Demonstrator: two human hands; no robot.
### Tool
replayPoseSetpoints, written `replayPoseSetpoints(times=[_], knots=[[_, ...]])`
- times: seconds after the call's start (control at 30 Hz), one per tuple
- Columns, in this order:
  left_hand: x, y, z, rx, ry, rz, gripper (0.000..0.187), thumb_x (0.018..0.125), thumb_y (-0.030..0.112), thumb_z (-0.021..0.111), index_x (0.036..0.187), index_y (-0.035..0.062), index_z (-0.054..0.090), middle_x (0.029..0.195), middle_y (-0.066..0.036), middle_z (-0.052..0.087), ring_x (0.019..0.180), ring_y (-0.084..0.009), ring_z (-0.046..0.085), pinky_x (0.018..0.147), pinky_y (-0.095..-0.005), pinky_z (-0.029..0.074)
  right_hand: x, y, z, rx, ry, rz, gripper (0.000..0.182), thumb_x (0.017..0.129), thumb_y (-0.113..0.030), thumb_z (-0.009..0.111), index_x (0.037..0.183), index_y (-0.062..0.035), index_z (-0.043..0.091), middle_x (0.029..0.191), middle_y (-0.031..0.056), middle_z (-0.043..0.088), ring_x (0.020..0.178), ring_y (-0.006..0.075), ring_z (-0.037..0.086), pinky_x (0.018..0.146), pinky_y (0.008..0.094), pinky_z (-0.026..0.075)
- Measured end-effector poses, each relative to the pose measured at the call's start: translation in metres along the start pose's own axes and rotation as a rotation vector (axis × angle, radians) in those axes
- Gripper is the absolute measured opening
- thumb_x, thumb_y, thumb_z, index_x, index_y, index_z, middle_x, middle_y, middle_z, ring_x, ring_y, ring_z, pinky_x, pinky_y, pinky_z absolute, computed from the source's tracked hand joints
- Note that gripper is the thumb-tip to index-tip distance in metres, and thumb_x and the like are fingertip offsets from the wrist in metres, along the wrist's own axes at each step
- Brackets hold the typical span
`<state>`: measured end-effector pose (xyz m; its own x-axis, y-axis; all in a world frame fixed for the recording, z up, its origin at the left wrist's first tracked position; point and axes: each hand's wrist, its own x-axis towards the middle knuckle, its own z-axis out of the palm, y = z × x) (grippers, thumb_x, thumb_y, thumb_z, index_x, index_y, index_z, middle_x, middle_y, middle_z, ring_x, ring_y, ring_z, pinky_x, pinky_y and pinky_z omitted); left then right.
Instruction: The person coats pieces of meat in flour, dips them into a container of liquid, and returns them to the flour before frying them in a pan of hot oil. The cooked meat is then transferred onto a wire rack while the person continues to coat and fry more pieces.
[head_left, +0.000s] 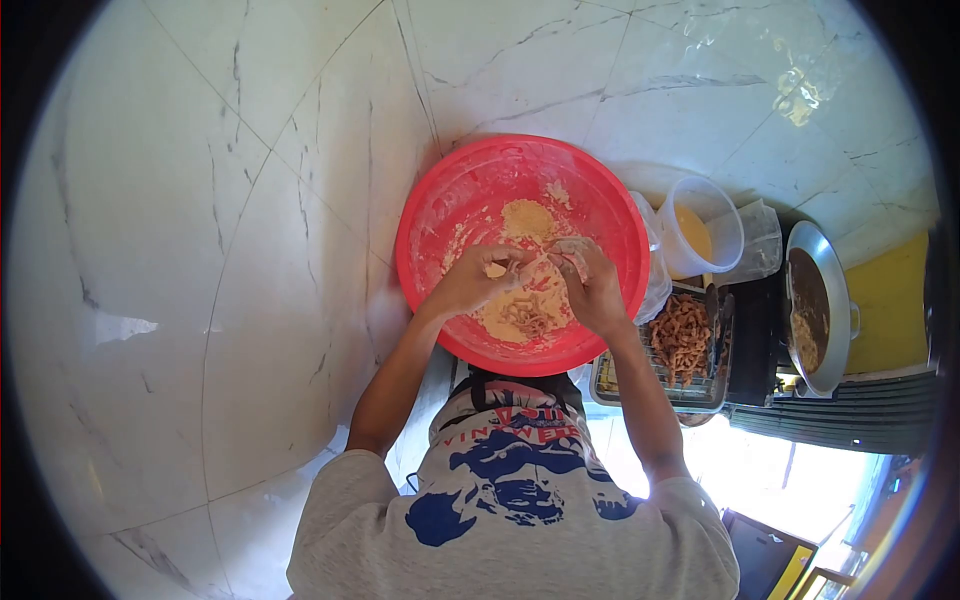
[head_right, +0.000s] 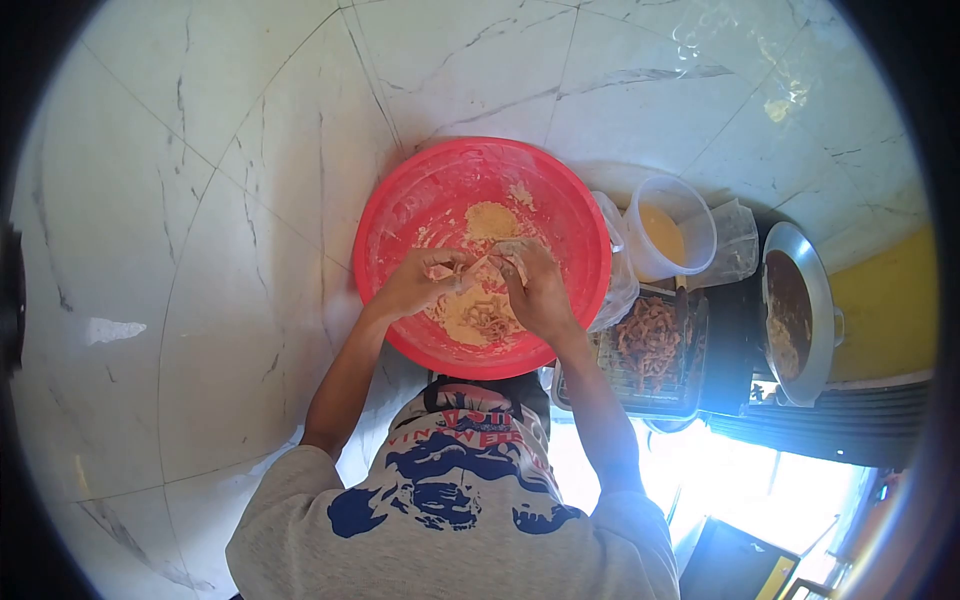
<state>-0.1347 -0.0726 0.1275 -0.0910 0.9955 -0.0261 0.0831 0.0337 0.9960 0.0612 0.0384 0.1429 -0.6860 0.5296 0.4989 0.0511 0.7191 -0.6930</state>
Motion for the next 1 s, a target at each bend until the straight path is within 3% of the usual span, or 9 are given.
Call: replayPoseSetpoints(times=[0.17,0.27,0.37,0.47,0.57,0.67,0.77,0.87,1.0], knots=[[0.003,-0.006,-0.004,-0.222,0.142,0.031,0.026,0.092,0.016,0.069,0.114,0.0014,0.069,0.094,0.000,0.069,0.085,-0.0082,0.060,0.073,-0.0242,0.048,-0.007,-0.001,-0.005,0.086,0.031,0.109,0.015,0.092,-0.001,0.061,0.107,0.0000,0.064,0.100,0.0172,0.066,0.093,0.0344,0.065,0.080,0.0393,0.051],[0.003,-0.002,-0.006,-0.235,0.195,0.068,0.026,0.093,0.016,0.067,0.114,-0.0003,0.069,0.089,-0.001,0.070,0.079,-0.0081,0.061,0.071,-0.0244,0.048,-0.008,-0.005,-0.012,0.094,0.036,0.196,0.012,0.095,-0.003,0.061,0.105,0.0018,0.063,0.097,0.0130,0.068,0.092,0.0208,0.065,0.083,0.0322,0.049],[0.002,0.003,-0.011,0.243,0.205,0.002,0.024,0.093,0.014,0.065,0.111,-0.0004,0.070,0.084,-0.005,0.072,0.073,-0.0094,0.063,0.069,-0.0253,0.049,-0.008,-0.003,-0.016,0.100,0.007,0.229,0.012,0.095,-0.004,0.061,0.105,0.0019,0.063,0.095,0.0129,0.068,0.089,0.0200,0.065,0.082,0.0320,0.050],[0.000,0.011,-0.010,0.396,0.096,0.034,0.022,0.092,0.013,0.064,0.108,0.0006,0.071,0.084,-0.009,0.073,0.072,-0.0126,0.066,0.070,-0.0279,0.052,-0.006,0.002,-0.016,0.092,-0.032,0.252,0.017,0.093,-0.004,0.063,0.108,0.0029,0.063,0.099,0.0184,0.069,0.091,0.0260,0.069,0.080,0.0346,0.052],[-0.002,0.029,-0.005,0.317,0.061,-0.134,0.021,0.091,0.012,0.061,0.106,0.0016,0.072,0.087,-0.011,0.074,0.078,-0.0164,0.070,0.074,-0.0314,0.054,-0.004,0.005,-0.015,0.073,-0.081,0.323,0.023,0.090,-0.004,0.065,0.112,0.0016,0.063,0.101,0.0172,0.070,0.095,0.0273,0.069,0.084,0.0351,0.053],[0.000,0.021,-0.005,0.331,0.072,-0.048,0.020,0.092,0.012,0.060,0.104,0.0008,0.072,0.086,-0.010,0.074,0.075,-0.0171,0.071,0.074,-0.0316,0.054,-0.003,0.007,-0.006,0.088,-0.055,0.135,0.031,0.086,-0.004,0.069,0.116,-0.0004,0.062,0.104,0.0153,0.070,0.099,0.0283,0.069,0.088,0.0361,0.053],[0.002,0.019,-0.005,0.438,0.084,0.008,0.019,0.092,0.012,0.060,0.102,0.0007,0.072,0.085,-0.010,0.073,0.072,-0.0161,0.070,0.071,-0.0309,0.054,0.002,-0.002,0.005,0.126,-0.082,0.094,0.036,0.084,-0.004,0.072,0.119,-0.0024,0.062,0.107,0.0134,0.070,0.101,0.0276,0.068,0.090,0.0363,0.052],[0.001,0.028,-0.002,0.260,0.055,-0.110,0.018,0.092,0.012,0.060,0.101,0.0013,0.072,0.083,-0.011,0.072,0.069,-0.0164,0.068,0.068,-0.0323,0.053,0.008,-0.006,0.013,0.241,-0.198,0.315,0.036,0.082,-0.005,0.074,0.117,-0.0032,0.064,0.109,0.0125,0.071,0.103,0.0258,0.068,0.090,0.0357,0.052],[0.002,0.027,-0.004,0.480,0.120,-0.007,0.019,0.092,0.014,0.061,0.100,0.0003,0.071,0.080,-0.011,0.071,0.067,-0.0187,0.064,0.069,-0.0357,0.050,0.011,-0.001,0.016,0.204,-0.194,0.347,0.028,0.083,-0.010,0.075,0.109,-0.0029,0.067,0.107,0.0120,0.070,0.097,0.0277,0.068,0.086,0.0367,0.052]])
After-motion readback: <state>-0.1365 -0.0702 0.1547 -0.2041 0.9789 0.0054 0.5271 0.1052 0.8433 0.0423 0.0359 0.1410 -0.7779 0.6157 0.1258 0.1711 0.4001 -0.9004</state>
